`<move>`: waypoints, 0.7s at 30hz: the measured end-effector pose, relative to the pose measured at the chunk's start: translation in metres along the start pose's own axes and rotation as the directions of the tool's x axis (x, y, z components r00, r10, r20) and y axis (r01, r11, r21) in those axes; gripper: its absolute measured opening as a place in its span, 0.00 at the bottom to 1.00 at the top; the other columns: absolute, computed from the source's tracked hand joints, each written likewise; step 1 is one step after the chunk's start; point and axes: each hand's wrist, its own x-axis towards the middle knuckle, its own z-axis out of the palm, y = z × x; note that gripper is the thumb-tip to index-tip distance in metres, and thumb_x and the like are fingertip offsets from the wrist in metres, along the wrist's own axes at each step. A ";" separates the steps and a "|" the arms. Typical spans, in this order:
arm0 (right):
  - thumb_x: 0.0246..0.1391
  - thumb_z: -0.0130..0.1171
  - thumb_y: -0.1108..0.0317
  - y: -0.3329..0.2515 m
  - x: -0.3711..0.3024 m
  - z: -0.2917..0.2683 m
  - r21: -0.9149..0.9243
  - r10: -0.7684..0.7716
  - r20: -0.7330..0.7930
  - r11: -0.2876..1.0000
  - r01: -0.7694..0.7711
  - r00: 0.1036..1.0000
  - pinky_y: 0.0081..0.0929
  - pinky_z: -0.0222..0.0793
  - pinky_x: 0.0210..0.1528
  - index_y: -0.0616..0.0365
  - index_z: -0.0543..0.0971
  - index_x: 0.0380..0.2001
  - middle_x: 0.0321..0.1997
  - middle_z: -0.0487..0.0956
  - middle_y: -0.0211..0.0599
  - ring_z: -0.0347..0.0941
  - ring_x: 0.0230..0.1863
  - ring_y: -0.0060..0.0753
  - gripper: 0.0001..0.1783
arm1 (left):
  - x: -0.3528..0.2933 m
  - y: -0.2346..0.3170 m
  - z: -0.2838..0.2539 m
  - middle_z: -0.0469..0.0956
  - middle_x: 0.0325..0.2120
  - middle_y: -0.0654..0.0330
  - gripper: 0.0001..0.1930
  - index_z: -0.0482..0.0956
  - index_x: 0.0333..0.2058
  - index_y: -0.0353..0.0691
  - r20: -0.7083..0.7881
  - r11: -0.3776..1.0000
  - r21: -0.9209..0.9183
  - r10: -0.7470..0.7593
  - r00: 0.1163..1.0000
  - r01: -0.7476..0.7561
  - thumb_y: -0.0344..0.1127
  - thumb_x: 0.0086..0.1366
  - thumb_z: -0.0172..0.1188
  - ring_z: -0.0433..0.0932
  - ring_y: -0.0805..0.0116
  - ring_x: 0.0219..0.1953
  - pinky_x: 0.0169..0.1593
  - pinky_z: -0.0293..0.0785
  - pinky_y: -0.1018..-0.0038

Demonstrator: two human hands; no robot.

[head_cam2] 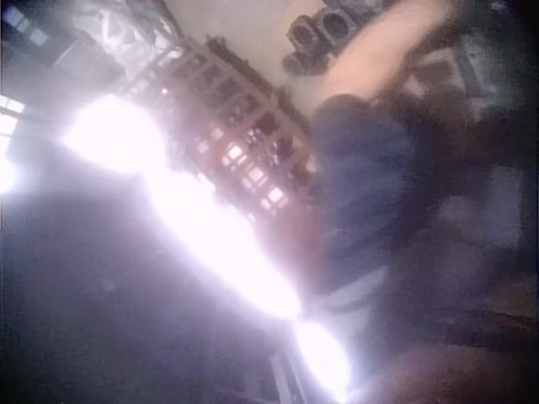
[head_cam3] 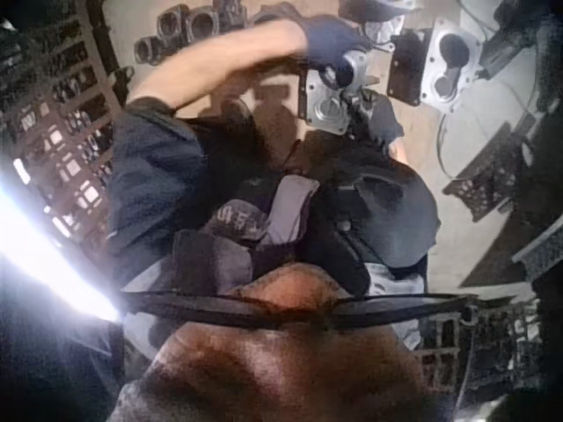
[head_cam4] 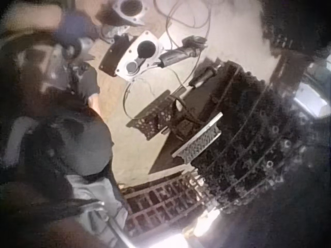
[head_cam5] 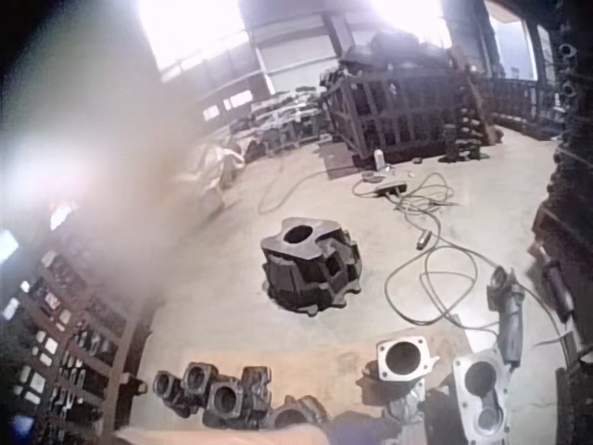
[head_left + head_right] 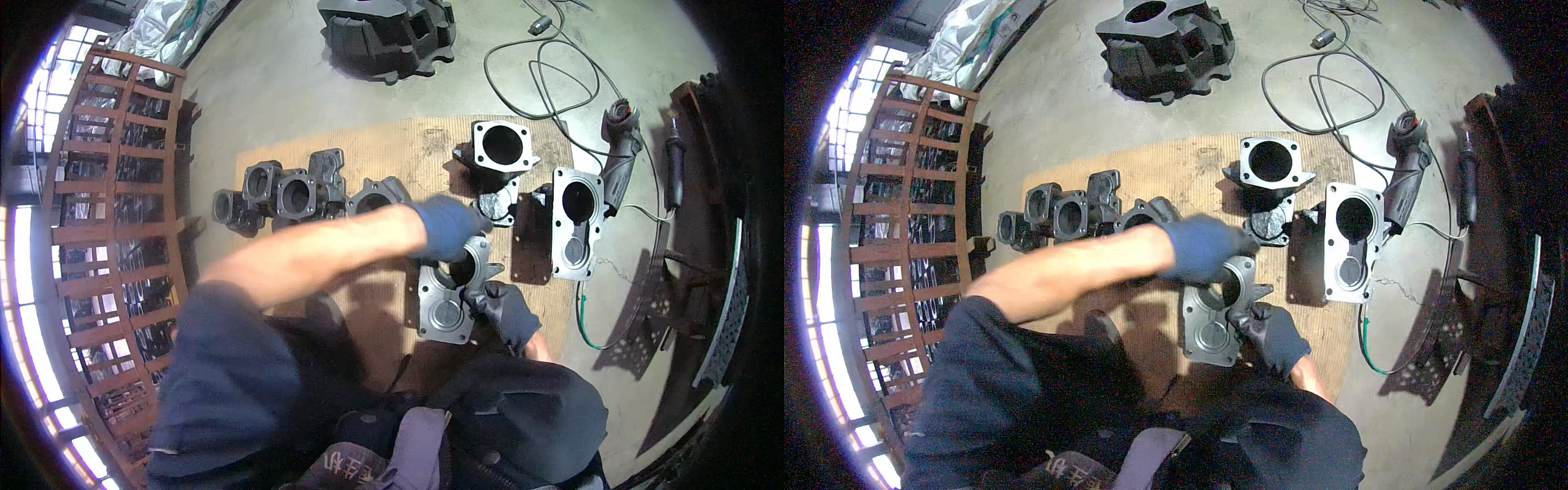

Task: The person uses an angle grinder to smooth the surfaces of several metal parts laid out on the floor. They systematically move from one part to the next, grinding the edges and inner surfaces.

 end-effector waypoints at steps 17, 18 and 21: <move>0.54 0.65 0.51 -0.114 0.087 -0.208 -0.571 -0.517 -0.434 0.791 0.219 0.737 0.37 0.74 0.61 0.63 0.80 0.55 0.55 0.82 0.54 0.80 0.57 0.52 0.31 | 0.114 -0.031 -0.027 0.83 0.36 0.44 0.19 0.82 0.43 0.36 -0.413 0.959 0.143 -0.169 0.895 0.246 0.43 0.57 0.67 0.82 0.43 0.44 0.50 0.77 0.53; 0.55 0.64 0.50 -0.109 0.092 -0.216 -0.514 -0.460 -0.420 0.831 0.213 0.782 0.37 0.74 0.60 0.63 0.80 0.54 0.54 0.82 0.54 0.80 0.56 0.51 0.31 | 0.114 -0.036 -0.029 0.83 0.32 0.45 0.17 0.83 0.39 0.38 -0.407 0.964 0.175 -0.115 0.906 0.201 0.44 0.57 0.67 0.82 0.43 0.40 0.46 0.78 0.53; 0.58 0.62 0.46 -0.095 0.109 -0.237 -0.395 -0.347 -0.350 0.897 0.199 0.870 0.36 0.74 0.57 0.64 0.82 0.51 0.50 0.84 0.54 0.82 0.53 0.50 0.31 | 0.107 -0.050 -0.035 0.82 0.28 0.46 0.13 0.84 0.30 0.40 -0.587 0.993 0.063 -0.044 0.809 0.100 0.43 0.54 0.71 0.82 0.44 0.33 0.41 0.78 0.53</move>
